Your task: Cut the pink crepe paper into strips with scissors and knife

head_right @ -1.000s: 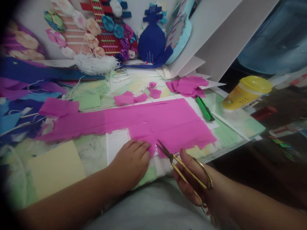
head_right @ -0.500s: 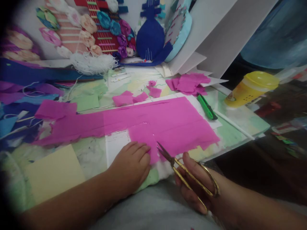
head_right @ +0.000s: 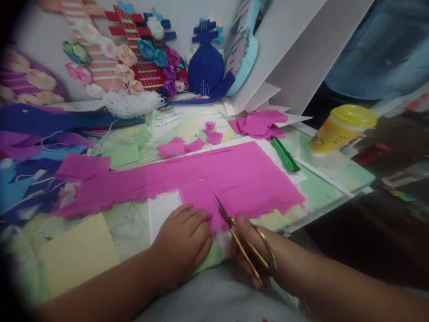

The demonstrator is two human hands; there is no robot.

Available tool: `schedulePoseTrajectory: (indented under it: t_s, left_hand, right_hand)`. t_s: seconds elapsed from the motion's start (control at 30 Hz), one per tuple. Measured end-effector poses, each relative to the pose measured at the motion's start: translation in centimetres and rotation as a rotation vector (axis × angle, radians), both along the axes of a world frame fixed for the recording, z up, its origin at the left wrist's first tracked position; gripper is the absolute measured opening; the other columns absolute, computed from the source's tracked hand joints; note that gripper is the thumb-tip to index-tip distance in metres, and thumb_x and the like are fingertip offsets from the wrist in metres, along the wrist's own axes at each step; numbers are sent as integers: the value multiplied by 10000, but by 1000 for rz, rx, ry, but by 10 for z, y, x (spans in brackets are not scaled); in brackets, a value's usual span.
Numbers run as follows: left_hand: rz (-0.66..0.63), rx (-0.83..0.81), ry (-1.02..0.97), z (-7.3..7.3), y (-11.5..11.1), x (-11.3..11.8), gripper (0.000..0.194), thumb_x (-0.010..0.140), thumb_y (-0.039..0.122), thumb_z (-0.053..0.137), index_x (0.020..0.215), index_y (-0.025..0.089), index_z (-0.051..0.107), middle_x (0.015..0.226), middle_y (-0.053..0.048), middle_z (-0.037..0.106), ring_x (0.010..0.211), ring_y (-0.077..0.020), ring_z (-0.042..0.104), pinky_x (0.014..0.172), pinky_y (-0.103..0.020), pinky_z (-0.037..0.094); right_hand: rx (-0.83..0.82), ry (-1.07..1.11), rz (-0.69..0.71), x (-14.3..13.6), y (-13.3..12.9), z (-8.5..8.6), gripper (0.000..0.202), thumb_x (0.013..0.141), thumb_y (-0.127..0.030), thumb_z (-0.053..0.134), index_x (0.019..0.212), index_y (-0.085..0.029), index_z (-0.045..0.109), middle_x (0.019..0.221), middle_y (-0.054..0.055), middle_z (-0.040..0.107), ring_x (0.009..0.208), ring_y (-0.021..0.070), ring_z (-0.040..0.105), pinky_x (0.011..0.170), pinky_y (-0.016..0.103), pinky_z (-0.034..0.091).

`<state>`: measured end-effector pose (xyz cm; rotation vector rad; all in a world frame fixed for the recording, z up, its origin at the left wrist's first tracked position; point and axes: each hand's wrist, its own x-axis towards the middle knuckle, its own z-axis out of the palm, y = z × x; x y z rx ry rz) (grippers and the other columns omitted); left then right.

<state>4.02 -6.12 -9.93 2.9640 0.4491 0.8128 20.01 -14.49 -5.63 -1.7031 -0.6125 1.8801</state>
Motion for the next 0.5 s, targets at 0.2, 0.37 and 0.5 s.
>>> schedulePoseTrajectory:
  t_s: [0.2,0.37,0.5]
  left_hand:
    - [9,12,20,-2,1,-2,127,762,164,453,755,126,574,836,-91,608,810,-220,541,818,-423,401]
    - [2,23,-6,-2,0,-2,109,738,147,471,726,126,577,795,-81,611,784,-208,545,809,-413,407]
    - [-6,21,-21,-1,0,-1,112,730,145,478,710,117,584,792,-82,618,772,-209,550,806,-418,413]
  right_hand:
    - [115,-168,109,1,2,-8,525,645,-672,480,552,-164,383,381,-65,344,307,31,294,317,167,193]
    - [178,-133,-49,5,-18,-21,512,764,-632,343,573,-160,397,397,-59,337,332,34,294,336,169,205]
    - [111,-25,-120,3,-16,-12,560,750,-674,270,592,-159,424,425,-43,383,319,36,319,338,171,225]
